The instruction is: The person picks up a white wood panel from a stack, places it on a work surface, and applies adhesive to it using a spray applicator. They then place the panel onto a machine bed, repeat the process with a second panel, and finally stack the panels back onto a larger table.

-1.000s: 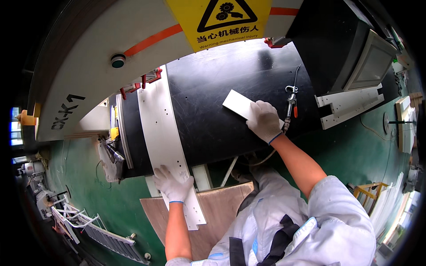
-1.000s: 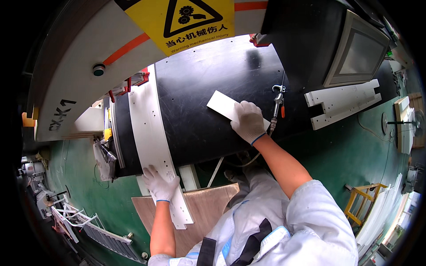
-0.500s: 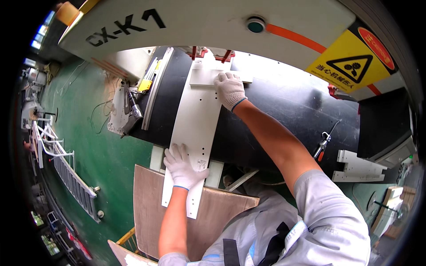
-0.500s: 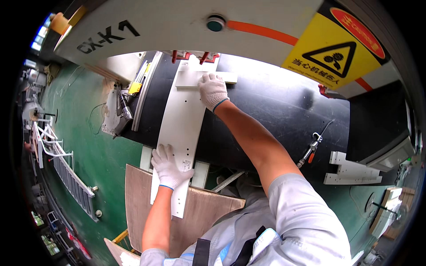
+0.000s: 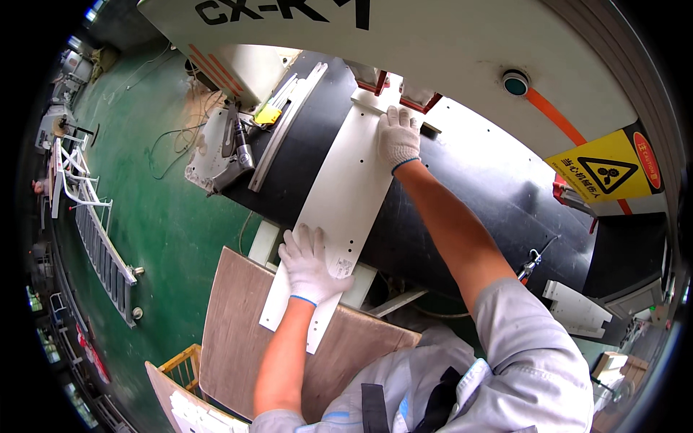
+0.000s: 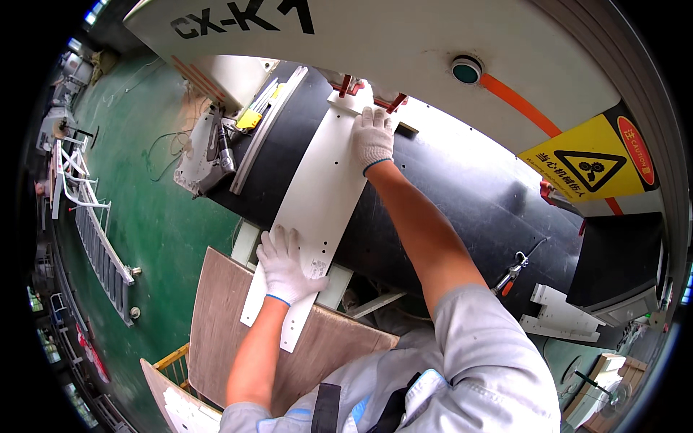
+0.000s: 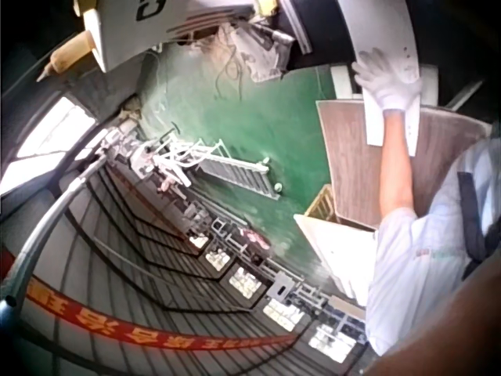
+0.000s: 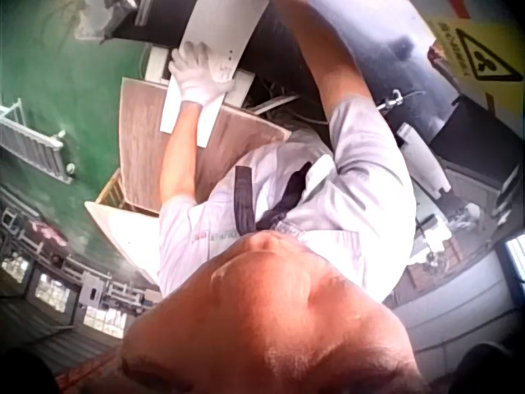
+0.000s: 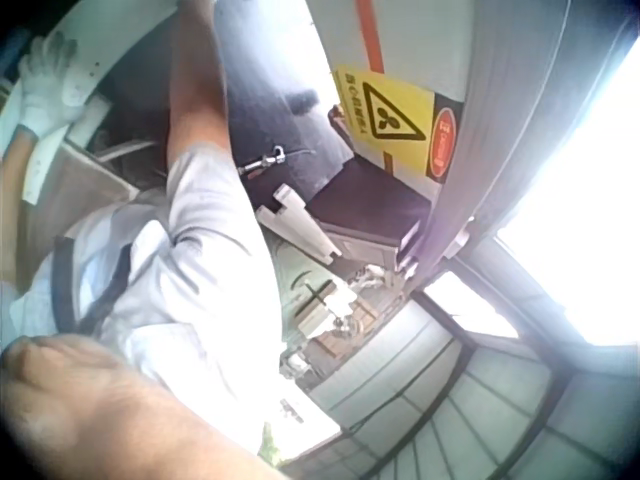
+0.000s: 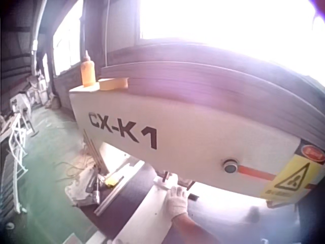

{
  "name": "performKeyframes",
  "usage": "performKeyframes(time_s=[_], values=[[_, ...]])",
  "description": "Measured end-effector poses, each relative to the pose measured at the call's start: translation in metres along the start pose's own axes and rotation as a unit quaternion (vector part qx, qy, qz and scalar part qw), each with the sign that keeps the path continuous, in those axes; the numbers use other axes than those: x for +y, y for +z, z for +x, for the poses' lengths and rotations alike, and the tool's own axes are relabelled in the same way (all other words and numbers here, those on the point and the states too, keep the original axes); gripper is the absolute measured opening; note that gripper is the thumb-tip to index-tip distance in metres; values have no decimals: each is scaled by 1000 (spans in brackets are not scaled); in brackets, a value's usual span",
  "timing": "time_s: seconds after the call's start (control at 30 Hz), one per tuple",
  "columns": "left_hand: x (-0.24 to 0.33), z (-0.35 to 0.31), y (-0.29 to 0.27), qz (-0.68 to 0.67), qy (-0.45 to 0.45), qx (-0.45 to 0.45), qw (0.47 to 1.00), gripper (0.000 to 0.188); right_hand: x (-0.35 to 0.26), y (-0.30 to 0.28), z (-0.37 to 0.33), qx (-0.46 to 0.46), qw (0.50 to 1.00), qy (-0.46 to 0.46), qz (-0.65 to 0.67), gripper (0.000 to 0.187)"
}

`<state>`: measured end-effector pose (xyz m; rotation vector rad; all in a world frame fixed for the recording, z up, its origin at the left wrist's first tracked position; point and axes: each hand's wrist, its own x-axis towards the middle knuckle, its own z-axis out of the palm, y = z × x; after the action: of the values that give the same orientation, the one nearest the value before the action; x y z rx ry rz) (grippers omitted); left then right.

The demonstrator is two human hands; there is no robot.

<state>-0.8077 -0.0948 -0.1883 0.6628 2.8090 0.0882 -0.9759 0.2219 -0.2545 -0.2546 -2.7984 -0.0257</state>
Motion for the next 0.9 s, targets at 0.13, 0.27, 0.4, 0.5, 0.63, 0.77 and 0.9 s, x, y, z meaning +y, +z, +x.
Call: performKeyframes(time_s=[0.13,0.27,0.4,0.5,0.63,0.77,0.9], values=[[1,-3,2,10,-2,-12,1000,136,6,-3,2,-59,998,5,3,39],[0,-5,2,10,-8,-23,1000,137,2,-12,5,-109,994,9,-18,42],[4,-2,-6,25,-5,-31,999,136,11,-13,3,-93,995,18,-5,46],[2,-4,-9,25,-10,-46,999,138,-1,-52,-33,16,996,-75,43,32],[-1,-5,-6,37,-14,-68,997,141,1,-151,-75,103,966,-37,233,32],[2,-6,-13,50,-19,-89,995,141,26,-295,-51,234,924,88,289,28],[5,-10,-22,24,-22,-88,996,137,46,-341,-22,248,964,22,90,19]])
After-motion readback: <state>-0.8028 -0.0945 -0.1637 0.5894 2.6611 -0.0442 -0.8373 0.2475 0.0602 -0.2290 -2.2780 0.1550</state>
